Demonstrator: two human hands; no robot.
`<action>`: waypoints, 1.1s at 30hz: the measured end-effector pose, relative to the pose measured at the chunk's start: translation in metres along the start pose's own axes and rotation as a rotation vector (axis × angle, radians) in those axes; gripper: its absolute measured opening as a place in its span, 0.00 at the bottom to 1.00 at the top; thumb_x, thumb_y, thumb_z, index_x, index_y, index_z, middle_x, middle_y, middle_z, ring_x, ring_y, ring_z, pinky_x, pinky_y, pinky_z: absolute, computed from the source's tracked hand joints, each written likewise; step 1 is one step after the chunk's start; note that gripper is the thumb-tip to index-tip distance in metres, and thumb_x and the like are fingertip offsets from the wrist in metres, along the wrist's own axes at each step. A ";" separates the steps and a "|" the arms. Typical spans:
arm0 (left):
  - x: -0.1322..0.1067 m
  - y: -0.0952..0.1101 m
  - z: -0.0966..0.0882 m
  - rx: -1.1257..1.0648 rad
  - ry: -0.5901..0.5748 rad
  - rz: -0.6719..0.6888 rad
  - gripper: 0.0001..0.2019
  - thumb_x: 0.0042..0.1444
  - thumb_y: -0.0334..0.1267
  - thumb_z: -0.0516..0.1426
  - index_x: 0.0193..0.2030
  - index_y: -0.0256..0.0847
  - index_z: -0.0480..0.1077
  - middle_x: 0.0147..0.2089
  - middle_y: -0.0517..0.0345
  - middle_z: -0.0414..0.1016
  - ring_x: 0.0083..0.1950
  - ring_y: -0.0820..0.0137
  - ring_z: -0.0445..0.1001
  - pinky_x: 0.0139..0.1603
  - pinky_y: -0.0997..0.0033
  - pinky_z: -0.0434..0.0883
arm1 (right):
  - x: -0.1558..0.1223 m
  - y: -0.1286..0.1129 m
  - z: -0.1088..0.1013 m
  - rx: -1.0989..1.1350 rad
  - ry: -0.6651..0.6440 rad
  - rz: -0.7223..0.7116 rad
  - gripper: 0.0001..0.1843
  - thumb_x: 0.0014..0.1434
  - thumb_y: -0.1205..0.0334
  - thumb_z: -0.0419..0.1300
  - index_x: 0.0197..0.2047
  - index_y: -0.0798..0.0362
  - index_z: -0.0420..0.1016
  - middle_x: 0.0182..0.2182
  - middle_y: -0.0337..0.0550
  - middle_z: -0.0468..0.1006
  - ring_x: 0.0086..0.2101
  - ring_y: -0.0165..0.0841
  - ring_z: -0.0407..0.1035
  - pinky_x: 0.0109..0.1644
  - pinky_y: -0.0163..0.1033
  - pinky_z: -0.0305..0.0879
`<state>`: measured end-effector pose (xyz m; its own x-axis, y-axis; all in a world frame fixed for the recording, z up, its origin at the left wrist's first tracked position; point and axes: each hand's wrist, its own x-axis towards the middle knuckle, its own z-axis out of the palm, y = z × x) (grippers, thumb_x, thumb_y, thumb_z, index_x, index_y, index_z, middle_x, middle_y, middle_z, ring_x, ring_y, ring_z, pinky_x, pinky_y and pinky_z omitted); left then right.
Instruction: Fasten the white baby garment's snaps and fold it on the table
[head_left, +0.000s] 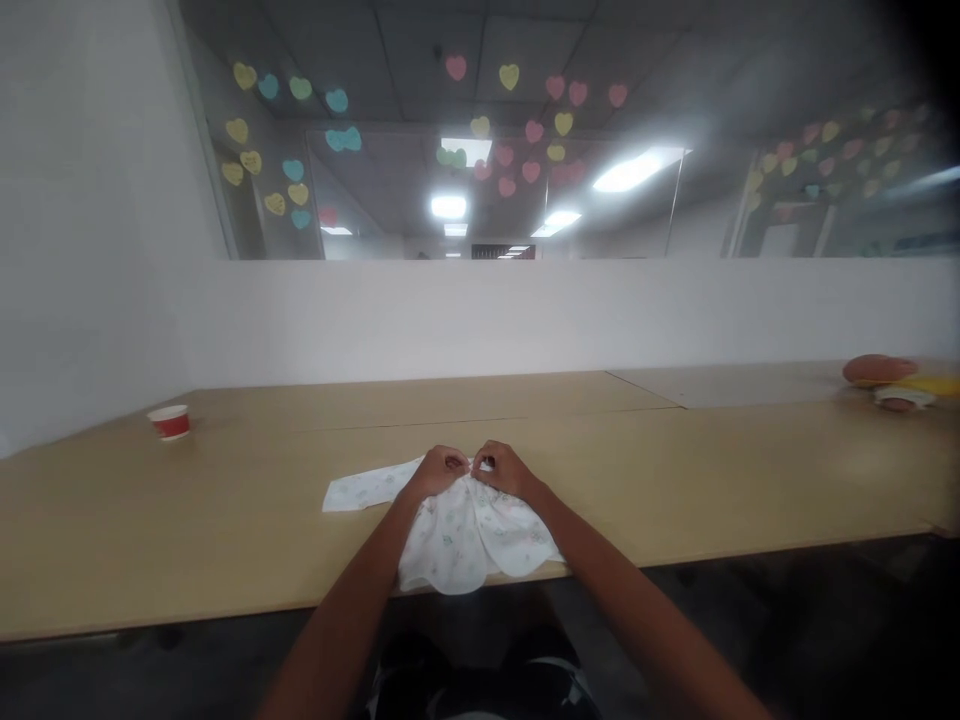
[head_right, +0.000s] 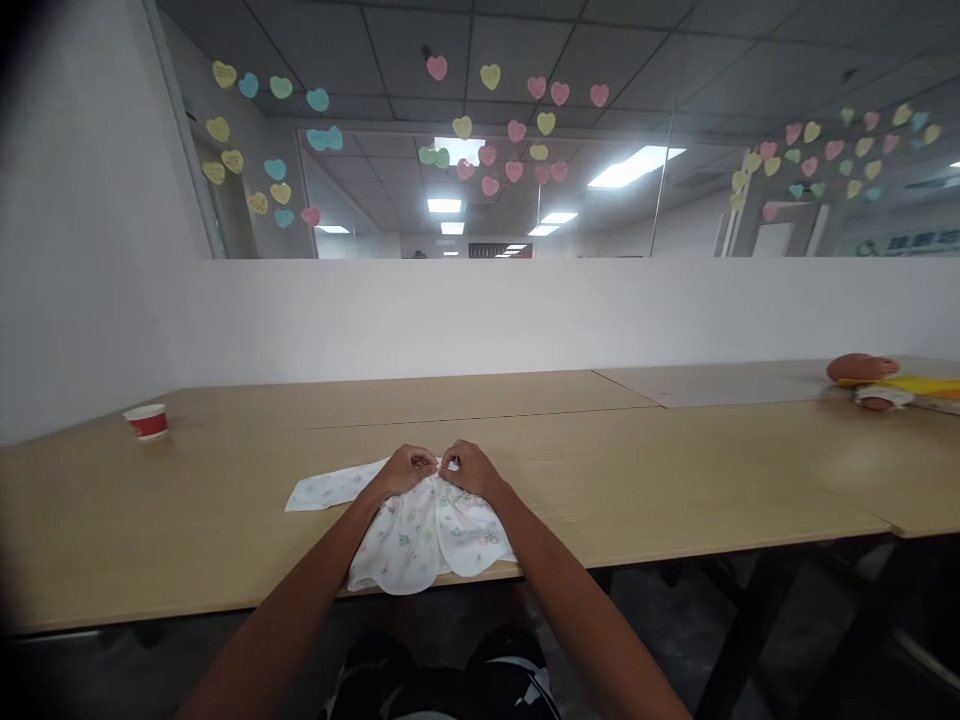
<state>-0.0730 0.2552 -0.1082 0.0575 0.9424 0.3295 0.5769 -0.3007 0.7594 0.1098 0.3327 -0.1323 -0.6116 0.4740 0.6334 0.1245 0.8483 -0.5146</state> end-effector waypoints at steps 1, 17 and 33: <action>0.000 0.000 0.000 -0.008 -0.001 -0.012 0.09 0.49 0.37 0.59 0.31 0.32 0.77 0.32 0.52 0.77 0.34 0.69 0.73 0.37 0.74 0.67 | 0.000 0.000 0.000 0.007 -0.006 0.001 0.04 0.51 0.72 0.67 0.31 0.55 0.80 0.31 0.42 0.73 0.32 0.30 0.66 0.37 0.32 0.60; -0.006 0.010 -0.002 0.104 -0.085 0.074 0.08 0.48 0.33 0.54 0.32 0.33 0.73 0.29 0.61 0.69 0.30 0.76 0.63 0.32 0.77 0.58 | 0.002 0.004 0.002 0.025 -0.101 -0.002 0.07 0.51 0.72 0.64 0.35 0.56 0.81 0.29 0.39 0.75 0.30 0.28 0.67 0.36 0.31 0.59; -0.002 -0.007 -0.001 0.086 -0.055 0.063 0.10 0.44 0.37 0.55 0.30 0.33 0.73 0.22 0.64 0.61 0.25 0.77 0.57 0.26 0.77 0.53 | 0.001 0.002 -0.003 0.076 -0.114 0.009 0.07 0.52 0.72 0.63 0.35 0.59 0.81 0.29 0.41 0.75 0.29 0.28 0.65 0.34 0.31 0.58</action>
<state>-0.0779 0.2558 -0.1141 0.1388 0.9294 0.3421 0.6388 -0.3480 0.6862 0.1121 0.3355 -0.1309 -0.6962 0.4483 0.5607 0.0737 0.8216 -0.5653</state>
